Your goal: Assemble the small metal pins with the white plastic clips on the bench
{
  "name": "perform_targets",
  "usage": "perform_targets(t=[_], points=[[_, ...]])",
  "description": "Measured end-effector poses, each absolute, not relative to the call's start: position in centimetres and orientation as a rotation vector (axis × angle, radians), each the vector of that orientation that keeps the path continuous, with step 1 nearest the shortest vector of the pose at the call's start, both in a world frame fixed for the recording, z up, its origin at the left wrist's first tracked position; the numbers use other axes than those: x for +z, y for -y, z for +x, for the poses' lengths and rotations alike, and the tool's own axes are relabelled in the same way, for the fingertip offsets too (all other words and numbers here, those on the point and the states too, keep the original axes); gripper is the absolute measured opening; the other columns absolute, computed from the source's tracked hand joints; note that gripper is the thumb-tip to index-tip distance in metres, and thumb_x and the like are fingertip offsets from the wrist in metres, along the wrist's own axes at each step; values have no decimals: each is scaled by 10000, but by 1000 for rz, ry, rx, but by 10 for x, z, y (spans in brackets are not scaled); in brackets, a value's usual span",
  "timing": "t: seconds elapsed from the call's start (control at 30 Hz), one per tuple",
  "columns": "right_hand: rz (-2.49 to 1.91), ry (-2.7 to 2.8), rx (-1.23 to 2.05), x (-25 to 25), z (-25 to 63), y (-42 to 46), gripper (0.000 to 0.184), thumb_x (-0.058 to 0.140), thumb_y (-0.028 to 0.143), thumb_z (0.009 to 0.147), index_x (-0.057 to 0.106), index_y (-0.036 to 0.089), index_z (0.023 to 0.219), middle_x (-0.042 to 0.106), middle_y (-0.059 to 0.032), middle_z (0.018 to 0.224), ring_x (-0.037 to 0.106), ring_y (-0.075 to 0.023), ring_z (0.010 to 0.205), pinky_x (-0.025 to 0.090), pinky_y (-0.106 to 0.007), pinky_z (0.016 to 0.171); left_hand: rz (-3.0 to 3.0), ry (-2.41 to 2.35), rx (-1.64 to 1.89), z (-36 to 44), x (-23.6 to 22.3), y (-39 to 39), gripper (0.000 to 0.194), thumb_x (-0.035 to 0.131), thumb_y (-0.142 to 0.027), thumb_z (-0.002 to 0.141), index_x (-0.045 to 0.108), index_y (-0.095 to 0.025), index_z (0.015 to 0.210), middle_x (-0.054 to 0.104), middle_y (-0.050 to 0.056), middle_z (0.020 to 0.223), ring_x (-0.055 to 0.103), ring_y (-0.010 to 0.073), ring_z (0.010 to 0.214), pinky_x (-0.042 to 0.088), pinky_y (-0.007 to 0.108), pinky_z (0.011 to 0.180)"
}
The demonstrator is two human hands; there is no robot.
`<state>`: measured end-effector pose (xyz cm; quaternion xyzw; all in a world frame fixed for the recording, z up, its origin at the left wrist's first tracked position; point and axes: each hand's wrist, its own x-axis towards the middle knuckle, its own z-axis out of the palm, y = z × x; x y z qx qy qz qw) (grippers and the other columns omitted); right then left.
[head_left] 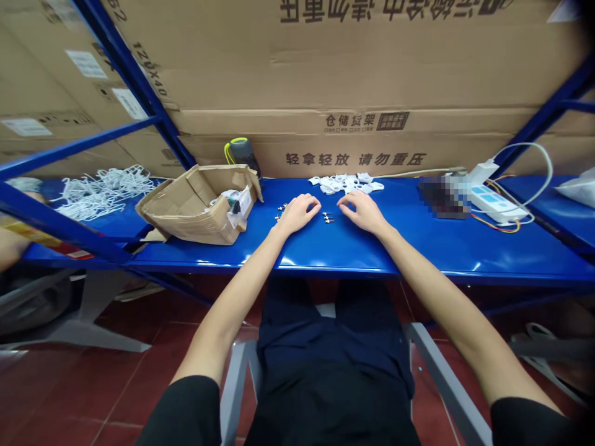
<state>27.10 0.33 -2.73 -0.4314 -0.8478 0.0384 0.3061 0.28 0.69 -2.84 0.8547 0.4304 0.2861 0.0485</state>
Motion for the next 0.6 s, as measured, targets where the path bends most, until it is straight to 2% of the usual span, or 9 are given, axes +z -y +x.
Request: perform_targets(t=[0.1,0.2,0.33,0.47,0.6], points=[[-1330,2131,21,-23,288,-9,246,563,217,979,794,211,1064,777,-137,1118,669,-340,1079,522,-456,966,2587,-1353,866,3,-27,-6,268,512,-356,1122,744,-228,1079,776,70,1167,684,262,1106,510,406,1043],[-1484,2206,51,-16,304,-9,227,610,196,922,820,218,1004,791,-111,1047,692,-329,1034,530,-420,900,2566,-1466,858,3,-25,-5,264,510,-348,1118,742,-229,1072,772,86,1174,680,280,1130,509,424,1051],[-1528,2339,147,-10,311,-3,251,647,252,894,840,255,1053,793,-56,1011,703,-273,963,508,-353,820,2475,-1748,960,-5,-23,-6,225,514,-287,1088,733,-236,1087,762,120,1213,656,334,1193,482,493,1091],[-1504,2407,169,-10,307,1,276,681,323,876,834,264,1098,784,-56,1030,705,-267,955,505,-343,798,2279,-2087,1058,-23,-21,-10,283,493,-193,1017,750,-197,1136,722,200,1314,610,424,1277,438,600,1109],[-1508,2392,228,-12,308,-1,299,701,311,846,842,266,1106,799,-43,1043,713,-244,915,507,-326,780,2116,-2208,1046,-42,-16,-14,365,483,-122,957,796,-216,1119,766,175,1277,649,410,1243,457,607,1103]])
